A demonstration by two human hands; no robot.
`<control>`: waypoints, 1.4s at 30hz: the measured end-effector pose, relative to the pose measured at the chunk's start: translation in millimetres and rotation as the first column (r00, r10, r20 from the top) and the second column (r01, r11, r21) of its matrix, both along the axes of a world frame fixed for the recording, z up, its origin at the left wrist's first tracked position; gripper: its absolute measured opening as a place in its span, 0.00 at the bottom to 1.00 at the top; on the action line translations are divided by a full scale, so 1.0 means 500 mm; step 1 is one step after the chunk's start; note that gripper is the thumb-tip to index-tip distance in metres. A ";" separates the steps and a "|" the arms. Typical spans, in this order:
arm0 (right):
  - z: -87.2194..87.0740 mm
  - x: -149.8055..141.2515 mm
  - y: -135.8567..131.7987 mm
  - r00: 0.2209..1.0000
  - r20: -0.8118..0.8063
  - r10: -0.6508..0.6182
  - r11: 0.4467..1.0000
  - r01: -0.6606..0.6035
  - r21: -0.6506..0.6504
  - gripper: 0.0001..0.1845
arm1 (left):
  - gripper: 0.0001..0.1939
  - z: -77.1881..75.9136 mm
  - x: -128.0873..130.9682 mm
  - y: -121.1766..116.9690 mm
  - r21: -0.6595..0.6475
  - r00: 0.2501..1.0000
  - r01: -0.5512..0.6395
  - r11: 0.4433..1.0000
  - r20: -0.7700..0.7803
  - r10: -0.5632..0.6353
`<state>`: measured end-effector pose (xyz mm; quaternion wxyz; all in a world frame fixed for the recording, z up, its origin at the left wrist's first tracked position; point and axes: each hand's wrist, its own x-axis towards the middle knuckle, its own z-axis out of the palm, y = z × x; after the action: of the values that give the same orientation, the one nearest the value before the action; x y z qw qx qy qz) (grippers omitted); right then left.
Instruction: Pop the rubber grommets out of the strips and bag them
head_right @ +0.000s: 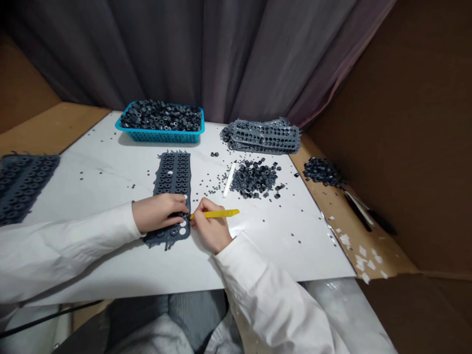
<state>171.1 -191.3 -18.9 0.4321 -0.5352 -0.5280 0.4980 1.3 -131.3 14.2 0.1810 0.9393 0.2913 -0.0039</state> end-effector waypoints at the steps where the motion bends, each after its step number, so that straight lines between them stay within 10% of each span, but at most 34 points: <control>1: 0.000 0.000 -0.001 1.000 0.011 0.001 1.000 -0.001 0.005 0.07 | 0.08 0.000 0.000 -0.001 0.010 1.000 0.004 1.000 -0.003 -0.004; 11: 0.007 -0.002 0.000 0.983 0.180 0.048 0.994 -0.065 0.091 0.11 | 0.09 -0.021 0.002 -0.020 0.146 0.998 0.068 0.987 -0.024 -0.065; 15: 0.006 -0.001 0.002 0.989 0.139 0.049 0.996 -0.059 0.066 0.11 | 0.09 -0.018 -0.027 0.020 -0.175 0.864 -0.282 0.943 0.381 0.329; 18: 0.001 0.001 0.006 1.000 -0.008 0.018 1.000 -0.018 0.008 0.08 | 0.13 -0.007 -0.045 0.043 -0.265 0.774 -0.412 0.872 0.404 0.488; 26: -0.007 0.003 0.019 0.999 -0.044 -0.007 1.000 0.007 0.009 0.06 | 0.13 -0.017 -0.031 0.032 -0.055 0.977 0.013 0.998 0.212 -0.001; 42: 0.000 0.002 0.031 0.999 0.033 0.041 0.999 -0.042 0.009 0.07 | 0.07 -0.009 0.001 0.011 0.218 0.983 0.100 0.971 -0.174 -0.062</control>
<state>171.9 -175.8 -19.1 0.4155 -0.5301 -0.5485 0.4954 2.0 -125.7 9.9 0.0477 0.9614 0.2652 -0.0564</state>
